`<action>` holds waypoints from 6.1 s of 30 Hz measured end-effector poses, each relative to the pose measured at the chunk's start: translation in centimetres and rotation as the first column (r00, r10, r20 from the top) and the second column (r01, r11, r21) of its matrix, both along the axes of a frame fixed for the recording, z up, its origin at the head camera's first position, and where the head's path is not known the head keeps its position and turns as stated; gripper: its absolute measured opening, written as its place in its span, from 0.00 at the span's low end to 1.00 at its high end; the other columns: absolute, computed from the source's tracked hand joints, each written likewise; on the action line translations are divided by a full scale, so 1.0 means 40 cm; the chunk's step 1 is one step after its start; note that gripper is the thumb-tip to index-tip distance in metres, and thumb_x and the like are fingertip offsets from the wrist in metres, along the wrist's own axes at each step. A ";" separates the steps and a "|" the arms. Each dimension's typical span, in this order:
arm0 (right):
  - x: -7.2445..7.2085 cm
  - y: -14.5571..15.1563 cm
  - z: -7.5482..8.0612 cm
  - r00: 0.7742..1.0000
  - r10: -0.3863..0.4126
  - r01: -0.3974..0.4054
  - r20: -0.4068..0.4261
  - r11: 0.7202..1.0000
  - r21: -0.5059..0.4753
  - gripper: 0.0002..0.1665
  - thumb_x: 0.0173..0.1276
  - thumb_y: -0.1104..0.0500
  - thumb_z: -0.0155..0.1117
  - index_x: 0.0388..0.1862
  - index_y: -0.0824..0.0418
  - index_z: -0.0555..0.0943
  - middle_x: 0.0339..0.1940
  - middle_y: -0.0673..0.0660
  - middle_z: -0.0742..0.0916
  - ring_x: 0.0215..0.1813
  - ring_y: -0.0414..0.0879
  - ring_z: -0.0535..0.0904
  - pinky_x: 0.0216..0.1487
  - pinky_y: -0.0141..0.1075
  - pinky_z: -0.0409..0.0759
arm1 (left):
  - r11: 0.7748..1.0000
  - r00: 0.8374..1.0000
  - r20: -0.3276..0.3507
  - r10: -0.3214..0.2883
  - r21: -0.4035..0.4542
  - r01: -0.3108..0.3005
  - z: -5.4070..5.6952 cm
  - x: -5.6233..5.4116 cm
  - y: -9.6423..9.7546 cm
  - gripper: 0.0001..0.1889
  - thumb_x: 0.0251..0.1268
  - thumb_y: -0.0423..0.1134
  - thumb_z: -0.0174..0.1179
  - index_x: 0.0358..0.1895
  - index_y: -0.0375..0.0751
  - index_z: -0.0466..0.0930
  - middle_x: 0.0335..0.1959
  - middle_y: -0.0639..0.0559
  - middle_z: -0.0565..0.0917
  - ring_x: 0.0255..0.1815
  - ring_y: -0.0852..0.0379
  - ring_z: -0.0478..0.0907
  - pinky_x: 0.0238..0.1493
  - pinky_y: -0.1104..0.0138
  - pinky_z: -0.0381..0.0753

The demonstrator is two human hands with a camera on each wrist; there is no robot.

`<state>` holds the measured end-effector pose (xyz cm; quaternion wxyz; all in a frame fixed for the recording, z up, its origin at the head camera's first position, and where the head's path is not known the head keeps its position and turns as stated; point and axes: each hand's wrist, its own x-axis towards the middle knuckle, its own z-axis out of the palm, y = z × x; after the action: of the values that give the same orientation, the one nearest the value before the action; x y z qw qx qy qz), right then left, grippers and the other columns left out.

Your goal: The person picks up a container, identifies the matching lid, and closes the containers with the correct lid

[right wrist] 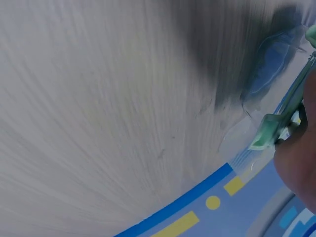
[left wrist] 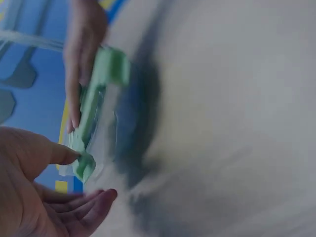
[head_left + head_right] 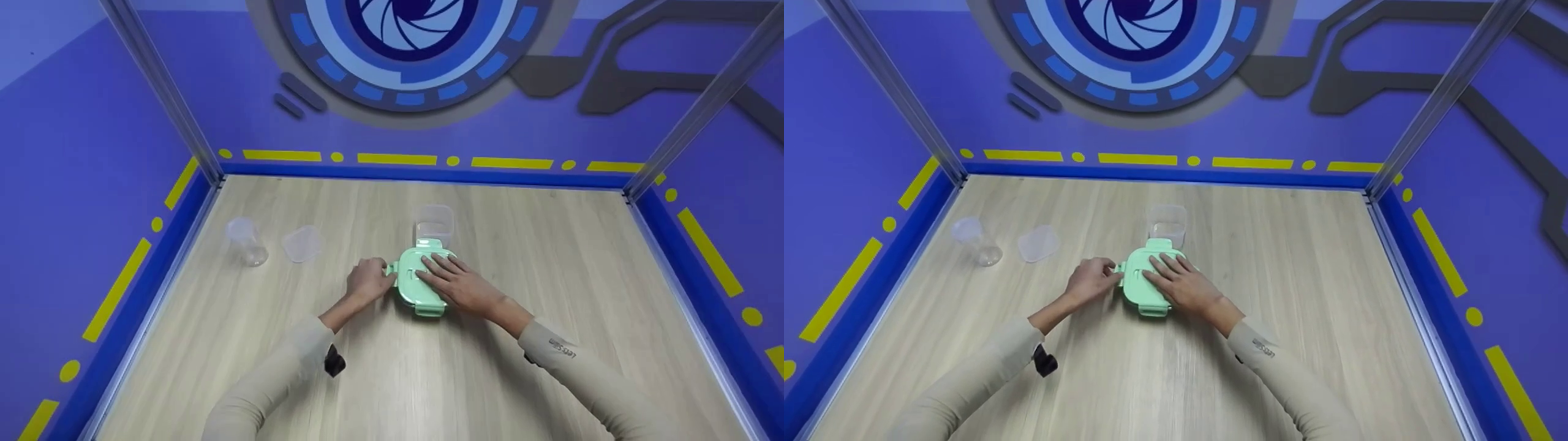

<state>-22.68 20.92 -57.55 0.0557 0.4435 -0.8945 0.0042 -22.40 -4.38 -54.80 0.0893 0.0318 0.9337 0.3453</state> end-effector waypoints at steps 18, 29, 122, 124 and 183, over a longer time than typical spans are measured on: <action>0.007 0.025 -0.063 0.982 -0.042 0.080 0.187 0.976 -0.205 0.31 0.84 0.53 0.43 0.82 0.58 0.60 0.83 0.57 0.64 0.84 0.63 0.54 0.80 0.60 0.53 | 0.996 0.841 0.539 -0.038 0.090 -0.013 0.042 -0.085 0.046 0.11 0.70 0.37 0.64 0.39 0.38 0.69 0.28 0.51 0.71 0.29 0.55 0.71 0.41 0.62 0.80; -0.010 0.005 -0.056 0.988 -0.042 0.071 0.150 0.978 -0.196 0.31 0.84 0.52 0.42 0.82 0.56 0.59 0.84 0.55 0.63 0.85 0.59 0.52 0.83 0.55 0.51 | 0.986 0.752 0.641 -0.156 0.147 0.079 0.052 -0.120 0.022 0.08 0.75 0.36 0.57 0.37 0.36 0.76 0.26 0.51 0.80 0.26 0.60 0.76 0.42 0.65 0.81; 0.023 -0.039 -0.054 0.954 -0.267 0.295 0.134 0.917 -0.270 0.30 0.80 0.59 0.49 0.78 0.65 0.65 0.79 0.61 0.71 0.81 0.59 0.64 0.79 0.57 0.62 | 0.812 0.839 0.543 -0.031 0.503 -0.296 -0.012 -0.050 -0.007 0.21 0.74 0.32 0.61 0.65 0.31 0.70 0.42 0.46 0.85 0.33 0.61 0.84 0.50 0.64 0.88; 0.023 -0.034 -0.054 0.948 -0.269 0.307 0.172 0.916 -0.259 0.30 0.81 0.58 0.48 0.79 0.63 0.64 0.80 0.59 0.70 0.82 0.58 0.61 0.80 0.58 0.59 | 0.850 0.876 0.482 0.011 0.457 -0.262 -0.004 -0.044 -0.002 0.21 0.71 0.33 0.63 0.62 0.31 0.71 0.39 0.47 0.85 0.31 0.62 0.83 0.45 0.66 0.88; 0.023 -0.019 -0.076 0.962 -0.219 0.268 0.164 0.875 -0.404 0.30 0.79 0.60 0.51 0.78 0.63 0.67 0.79 0.61 0.72 0.81 0.64 0.61 0.77 0.66 0.56 | 0.964 0.840 0.541 0.042 0.199 -0.176 0.041 -0.097 0.058 0.13 0.66 0.36 0.70 0.26 0.41 0.76 0.22 0.54 0.77 0.30 0.58 0.79 0.57 0.58 0.85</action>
<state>-21.74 20.16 -60.60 0.0998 0.3036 -0.9227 0.2156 -26.30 -2.08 -53.17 0.3201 -0.1080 0.8236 0.4556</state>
